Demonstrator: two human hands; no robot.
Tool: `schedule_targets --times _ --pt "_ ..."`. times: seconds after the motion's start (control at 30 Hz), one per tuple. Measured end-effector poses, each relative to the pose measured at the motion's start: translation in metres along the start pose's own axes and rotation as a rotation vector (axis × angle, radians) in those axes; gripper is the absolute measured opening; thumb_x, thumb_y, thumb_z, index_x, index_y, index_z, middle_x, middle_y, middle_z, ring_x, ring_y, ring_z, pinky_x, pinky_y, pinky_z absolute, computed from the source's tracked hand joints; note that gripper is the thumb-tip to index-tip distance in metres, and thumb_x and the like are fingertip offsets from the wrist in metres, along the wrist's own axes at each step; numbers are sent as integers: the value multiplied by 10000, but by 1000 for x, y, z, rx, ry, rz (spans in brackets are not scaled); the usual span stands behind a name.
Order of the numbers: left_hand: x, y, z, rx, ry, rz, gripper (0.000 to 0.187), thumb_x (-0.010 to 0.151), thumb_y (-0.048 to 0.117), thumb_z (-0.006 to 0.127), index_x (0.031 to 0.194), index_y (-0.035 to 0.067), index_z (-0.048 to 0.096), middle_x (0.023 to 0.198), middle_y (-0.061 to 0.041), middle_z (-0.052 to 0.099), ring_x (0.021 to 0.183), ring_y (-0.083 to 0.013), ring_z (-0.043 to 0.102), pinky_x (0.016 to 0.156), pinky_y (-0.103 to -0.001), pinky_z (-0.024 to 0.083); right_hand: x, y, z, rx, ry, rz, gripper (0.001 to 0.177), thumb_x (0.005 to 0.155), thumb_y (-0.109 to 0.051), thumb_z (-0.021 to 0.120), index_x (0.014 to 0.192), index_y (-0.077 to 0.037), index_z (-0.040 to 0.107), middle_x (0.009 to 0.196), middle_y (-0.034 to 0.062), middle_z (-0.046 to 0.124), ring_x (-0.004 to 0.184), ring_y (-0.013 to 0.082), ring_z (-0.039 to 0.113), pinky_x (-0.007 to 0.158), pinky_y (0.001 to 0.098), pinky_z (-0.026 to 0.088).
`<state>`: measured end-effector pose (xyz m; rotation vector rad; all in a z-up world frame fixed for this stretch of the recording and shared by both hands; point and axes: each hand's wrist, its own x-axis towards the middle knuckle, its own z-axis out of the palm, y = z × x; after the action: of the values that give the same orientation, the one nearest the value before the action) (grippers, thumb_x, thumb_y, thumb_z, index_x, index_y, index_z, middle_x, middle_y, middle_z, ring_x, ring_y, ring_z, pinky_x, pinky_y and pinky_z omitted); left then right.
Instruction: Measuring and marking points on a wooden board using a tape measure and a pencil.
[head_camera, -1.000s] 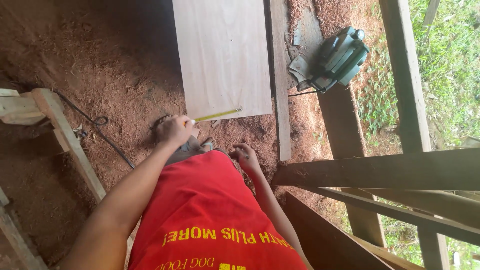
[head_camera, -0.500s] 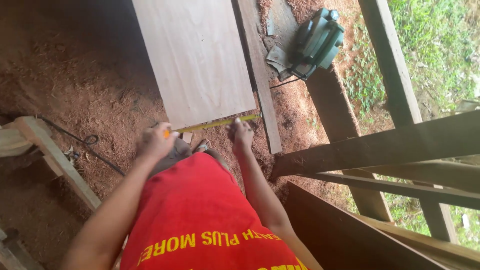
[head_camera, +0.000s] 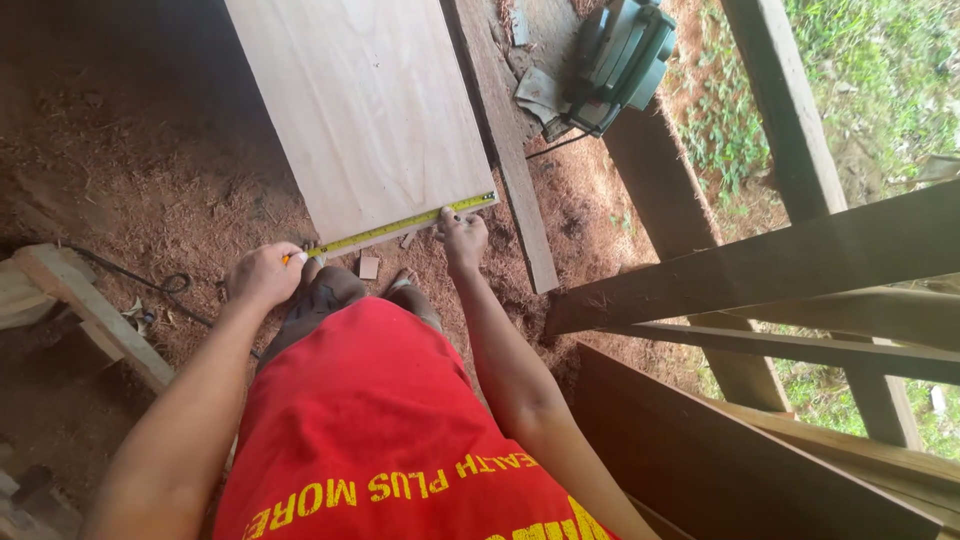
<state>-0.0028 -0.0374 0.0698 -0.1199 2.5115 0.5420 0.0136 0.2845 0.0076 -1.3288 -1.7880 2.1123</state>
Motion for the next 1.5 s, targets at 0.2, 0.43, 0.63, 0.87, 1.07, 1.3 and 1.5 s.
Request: schedule_targets --times 0.2,0.43,0.63,0.87,1.07,1.3,1.5 --pt "8 7 1 36 -41 -32 299 941 435 632 1152 271 766 1116 -119 757 1071 -370 692 903 -520 527 19 32 -3 227 -9 -30 236 931 -116 754 937 4 551 749 67 636 571 107 591 478 256 518" --pt "10 7 2 40 -80 -56 306 951 433 621 1171 269 757 1122 -121 750 1058 -377 694 890 -519 534 14 27 -3 273 -43 5 253 935 -130 753 908 0 537 698 60 615 535 97 562 456 261 501" --pt "16 2 8 41 -72 -48 323 939 437 626 1185 263 745 1143 -119 739 1070 -373 685 901 -521 518 10 23 -4 211 -9 13 258 911 -155 770 921 5 568 716 78 652 553 109 609 491 259 546" --pt "11 10 0 50 -87 -73 334 951 434 621 1217 272 742 1180 -117 742 1121 -363 677 946 -525 501 1 10 -4 129 4 21 271 923 -197 761 923 7 583 722 100 670 561 122 633 492 265 553" --pt "14 8 0 46 -83 -70 335 949 436 619 1217 273 738 1192 -117 734 1129 -368 666 949 -536 487 3 11 -1 63 28 46 280 933 -231 741 926 6 591 733 105 677 566 129 647 496 267 561" --pt "12 10 -1 48 -95 -71 332 952 444 619 1209 272 741 1187 -120 739 1133 -366 669 958 -536 487 1 7 1 18 58 71 279 952 -245 716 924 4 594 745 100 683 579 134 669 519 269 590" --pt "15 4 3 43 -73 -51 331 949 444 623 1203 271 745 1175 -131 736 1121 -373 671 944 -524 501 3 13 2 58 59 47 276 957 -236 715 933 6 586 741 90 671 578 128 654 508 267 581"
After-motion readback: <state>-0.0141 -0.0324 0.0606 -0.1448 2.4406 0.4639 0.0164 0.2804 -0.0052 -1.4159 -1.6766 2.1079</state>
